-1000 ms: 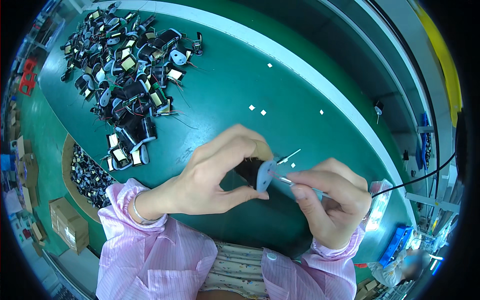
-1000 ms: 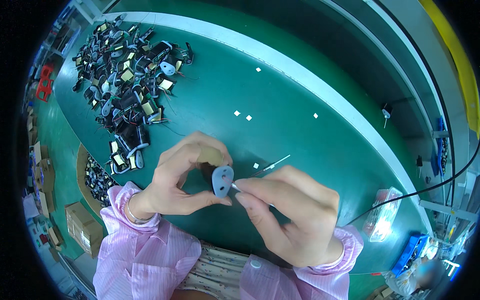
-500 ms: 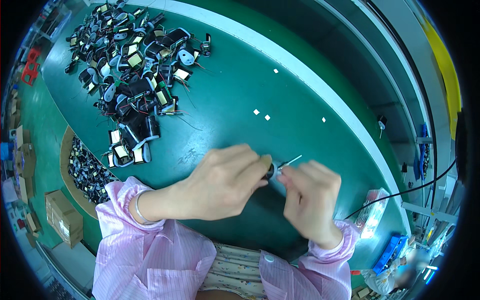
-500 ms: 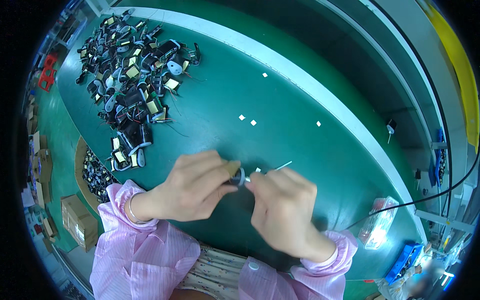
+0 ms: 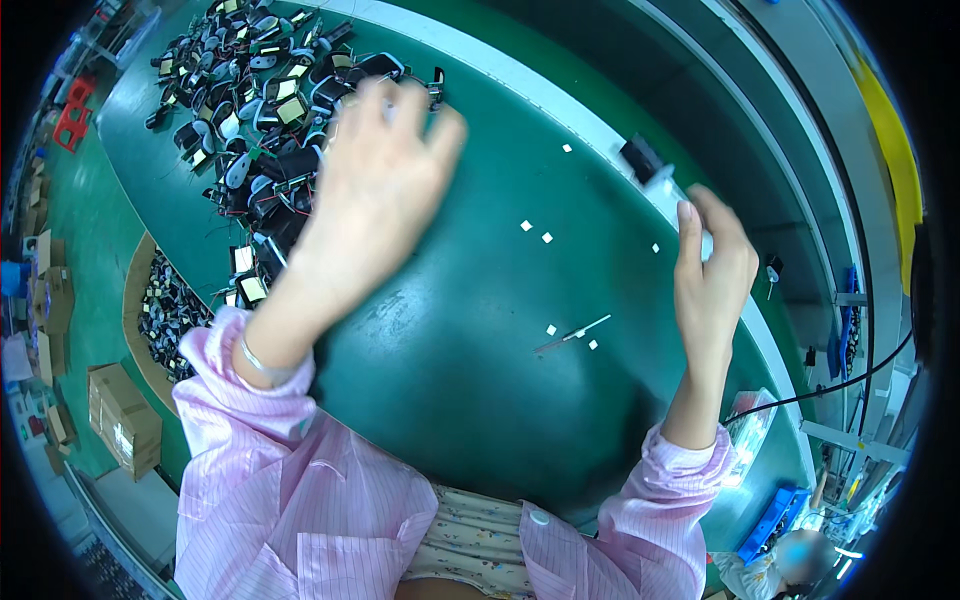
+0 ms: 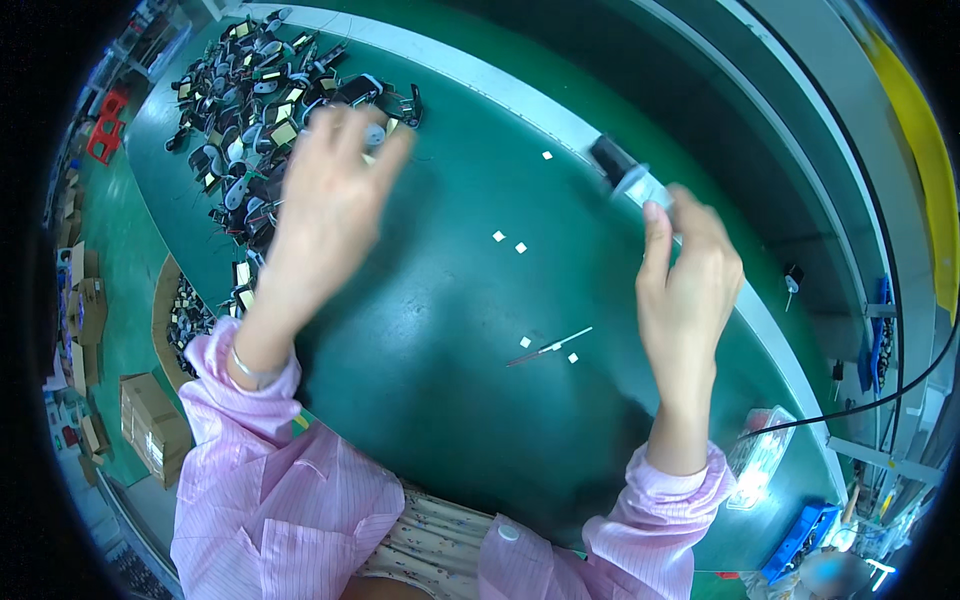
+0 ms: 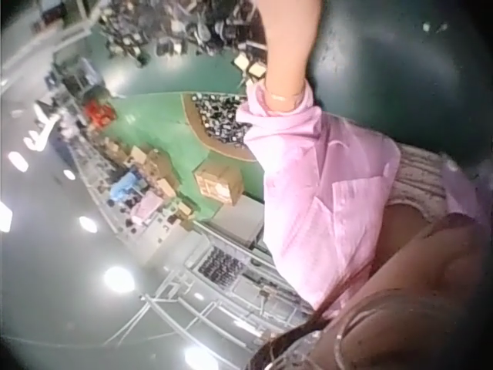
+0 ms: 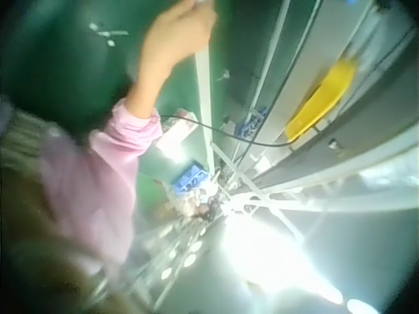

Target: The person assembles electronic components, wires, circuit boards, and plastic housings at a factory workstation. The assembly is performed with a soldering iron.

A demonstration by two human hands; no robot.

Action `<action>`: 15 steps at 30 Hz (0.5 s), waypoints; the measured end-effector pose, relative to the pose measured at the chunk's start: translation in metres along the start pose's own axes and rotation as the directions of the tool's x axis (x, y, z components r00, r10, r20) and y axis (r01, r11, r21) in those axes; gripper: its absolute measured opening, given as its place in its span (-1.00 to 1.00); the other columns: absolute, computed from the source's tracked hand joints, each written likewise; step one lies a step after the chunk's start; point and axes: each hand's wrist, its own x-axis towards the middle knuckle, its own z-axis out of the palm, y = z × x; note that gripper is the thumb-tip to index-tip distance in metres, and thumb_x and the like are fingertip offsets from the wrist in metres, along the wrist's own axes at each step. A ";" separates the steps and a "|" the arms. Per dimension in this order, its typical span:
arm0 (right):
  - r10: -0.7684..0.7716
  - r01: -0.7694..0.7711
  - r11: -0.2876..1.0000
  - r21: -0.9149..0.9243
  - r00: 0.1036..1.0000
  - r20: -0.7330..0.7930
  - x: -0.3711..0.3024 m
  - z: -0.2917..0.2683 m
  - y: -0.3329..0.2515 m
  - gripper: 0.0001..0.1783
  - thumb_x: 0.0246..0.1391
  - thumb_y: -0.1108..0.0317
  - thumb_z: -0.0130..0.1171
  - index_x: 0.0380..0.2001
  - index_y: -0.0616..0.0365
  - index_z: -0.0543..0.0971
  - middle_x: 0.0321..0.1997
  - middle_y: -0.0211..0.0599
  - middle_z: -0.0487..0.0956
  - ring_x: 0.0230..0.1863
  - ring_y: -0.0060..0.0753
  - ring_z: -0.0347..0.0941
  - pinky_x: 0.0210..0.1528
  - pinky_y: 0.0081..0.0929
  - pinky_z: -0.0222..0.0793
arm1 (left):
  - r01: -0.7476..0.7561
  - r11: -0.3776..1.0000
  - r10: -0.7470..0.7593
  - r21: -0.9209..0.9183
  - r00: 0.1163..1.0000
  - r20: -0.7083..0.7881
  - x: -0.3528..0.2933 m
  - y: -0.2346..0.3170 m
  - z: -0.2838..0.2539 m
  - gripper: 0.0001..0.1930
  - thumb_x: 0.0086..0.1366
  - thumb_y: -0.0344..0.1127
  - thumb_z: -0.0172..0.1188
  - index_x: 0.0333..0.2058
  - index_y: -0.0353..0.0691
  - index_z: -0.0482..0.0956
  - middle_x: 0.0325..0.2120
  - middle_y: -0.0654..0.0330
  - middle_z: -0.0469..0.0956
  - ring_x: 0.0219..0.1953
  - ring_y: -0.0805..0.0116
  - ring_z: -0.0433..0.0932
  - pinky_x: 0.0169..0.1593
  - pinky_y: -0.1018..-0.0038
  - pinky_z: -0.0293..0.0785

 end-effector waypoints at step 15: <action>-0.400 0.363 0.911 0.198 0.649 0.647 -0.068 -0.001 -0.008 -0.91 -0.21 0.55 0.20 -0.54 0.19 0.49 -0.45 -0.22 0.46 -0.31 -0.19 0.45 -0.32 -0.33 0.36 | -0.137 0.731 0.147 -0.668 0.988 -0.041 0.007 -0.012 0.018 -0.76 -0.13 -0.53 0.28 -0.42 -0.39 0.47 -0.22 0.02 0.58 -0.20 0.10 0.58 -0.09 0.36 0.49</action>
